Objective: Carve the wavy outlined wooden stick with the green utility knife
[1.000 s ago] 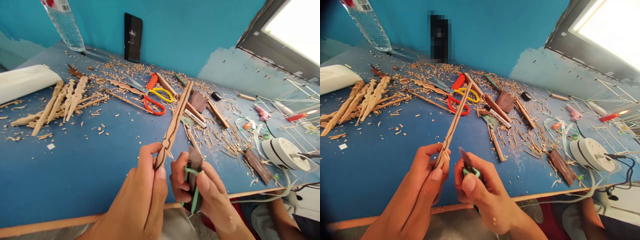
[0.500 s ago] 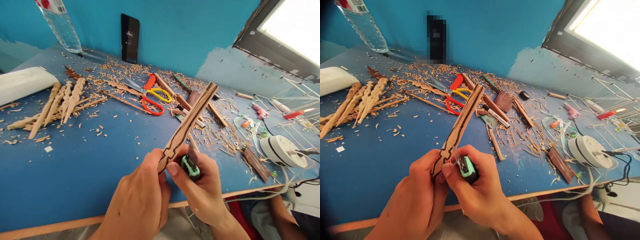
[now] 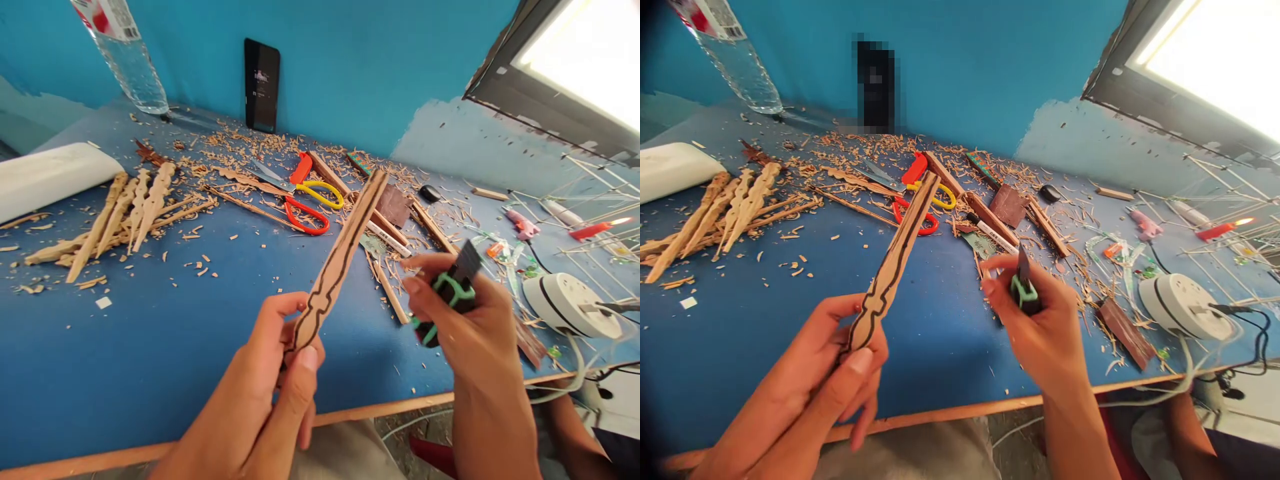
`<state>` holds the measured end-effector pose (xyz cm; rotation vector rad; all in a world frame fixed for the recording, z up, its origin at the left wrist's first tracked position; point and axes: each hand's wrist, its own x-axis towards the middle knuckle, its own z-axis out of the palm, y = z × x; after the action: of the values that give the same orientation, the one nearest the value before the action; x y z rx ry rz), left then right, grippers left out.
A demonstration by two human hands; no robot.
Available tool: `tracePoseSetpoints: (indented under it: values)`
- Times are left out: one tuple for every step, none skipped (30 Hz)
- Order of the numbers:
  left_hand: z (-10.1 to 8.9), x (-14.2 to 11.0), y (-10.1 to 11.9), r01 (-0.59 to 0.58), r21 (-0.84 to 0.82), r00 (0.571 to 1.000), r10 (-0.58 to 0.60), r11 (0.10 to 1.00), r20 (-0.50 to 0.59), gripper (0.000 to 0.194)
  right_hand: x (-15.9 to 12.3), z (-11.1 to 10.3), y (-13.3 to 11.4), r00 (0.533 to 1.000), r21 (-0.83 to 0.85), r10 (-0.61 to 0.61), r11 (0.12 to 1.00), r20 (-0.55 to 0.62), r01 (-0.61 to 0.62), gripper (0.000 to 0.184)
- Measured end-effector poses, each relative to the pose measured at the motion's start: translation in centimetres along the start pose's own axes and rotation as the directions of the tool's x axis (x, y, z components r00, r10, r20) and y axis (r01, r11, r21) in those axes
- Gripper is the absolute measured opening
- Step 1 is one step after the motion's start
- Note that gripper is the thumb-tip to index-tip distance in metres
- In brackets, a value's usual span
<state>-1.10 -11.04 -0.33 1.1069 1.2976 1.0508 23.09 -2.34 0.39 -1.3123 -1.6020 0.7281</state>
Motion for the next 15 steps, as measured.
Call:
tracePoseSetpoints:
  values:
    - [0.2,0.0,0.0,0.076,-0.076,0.995,-0.071,0.994,0.069,0.037,0.3,-0.3,0.2,0.994,-0.193,-0.086,0.979,-0.071,0.071,0.016]
    - [0.5,0.0,-0.1,0.155,-0.145,0.982,-0.136,0.977,0.128,0.037,0.5,-0.5,0.4,0.981,-0.33,-0.169,0.935,-0.096,0.129,0.012]
    - [0.7,0.1,0.0,0.216,-0.199,0.969,-0.185,0.956,0.165,0.036,0.4,-0.4,0.4,0.965,-0.435,-0.246,0.882,-0.091,0.184,0.008]
    - [0.9,0.3,0.0,0.25,-0.233,0.96,-0.209,0.94,0.184,0.036,0.1,-0.2,0.3,0.953,-0.477,-0.296,0.848,-0.066,0.23,0.017]
    - [1.1,0.4,0.2,0.264,-0.252,0.956,-0.218,0.931,0.198,0.036,-0.4,0.1,0.1,0.948,-0.465,-0.319,0.842,-0.018,0.274,0.028]
    - [1.3,0.6,0.4,0.27,-0.261,0.953,-0.219,0.927,0.21,0.038,-1.0,0.6,-0.2,0.941,-0.441,-0.336,0.839,0.037,0.318,0.031]
    - [1.5,0.8,0.7,0.277,-0.264,0.949,-0.221,0.924,0.223,0.042,-1.7,1.2,-0.6,0.929,-0.425,-0.359,0.83,0.092,0.363,0.031]
    - [1.7,0.9,1.0,0.284,-0.269,0.946,-0.224,0.92,0.233,0.046,-2.3,1.8,-0.9,0.911,-0.405,-0.388,0.817,0.141,0.411,0.029]
    - [1.8,1.0,1.4,0.293,-0.28,0.944,-0.23,0.914,0.236,0.049,-2.8,2.5,-1.3,0.893,-0.387,-0.411,0.805,0.185,0.451,0.027]
    - [2.0,1.1,1.7,0.313,-0.295,0.939,-0.248,0.903,0.236,0.051,-3.1,3.0,-1.6,0.879,-0.369,-0.425,0.797,0.219,0.477,0.025]
    - [2.1,1.2,2.0,0.339,-0.315,0.933,-0.273,0.887,0.236,0.053,-3.3,3.6,-1.8,0.869,-0.354,-0.431,0.794,0.243,0.494,0.024]
    - [2.2,1.2,2.3,0.367,-0.339,0.925,-0.298,0.866,0.237,0.055,-3.3,4.0,-2.0,0.864,-0.343,-0.43,0.796,0.261,0.499,0.022]
    - [2.3,1.2,2.5,0.39,-0.36,0.916,-0.318,0.848,0.243,0.056,-3.3,4.3,-2.0,0.863,-0.333,-0.427,0.799,0.271,0.5,0.02]
    - [2.3,1.1,2.6,0.405,-0.371,0.91,-0.331,0.836,0.248,0.057,-3.2,4.6,-2.1,0.861,-0.325,-0.425,0.802,0.279,0.501,0.019]
    - [2.4,1.1,2.6,0.414,-0.371,0.906,-0.338,0.831,0.253,0.058,-3.0,4.8,-2.1,0.859,-0.319,-0.427,0.803,0.283,0.504,0.018]
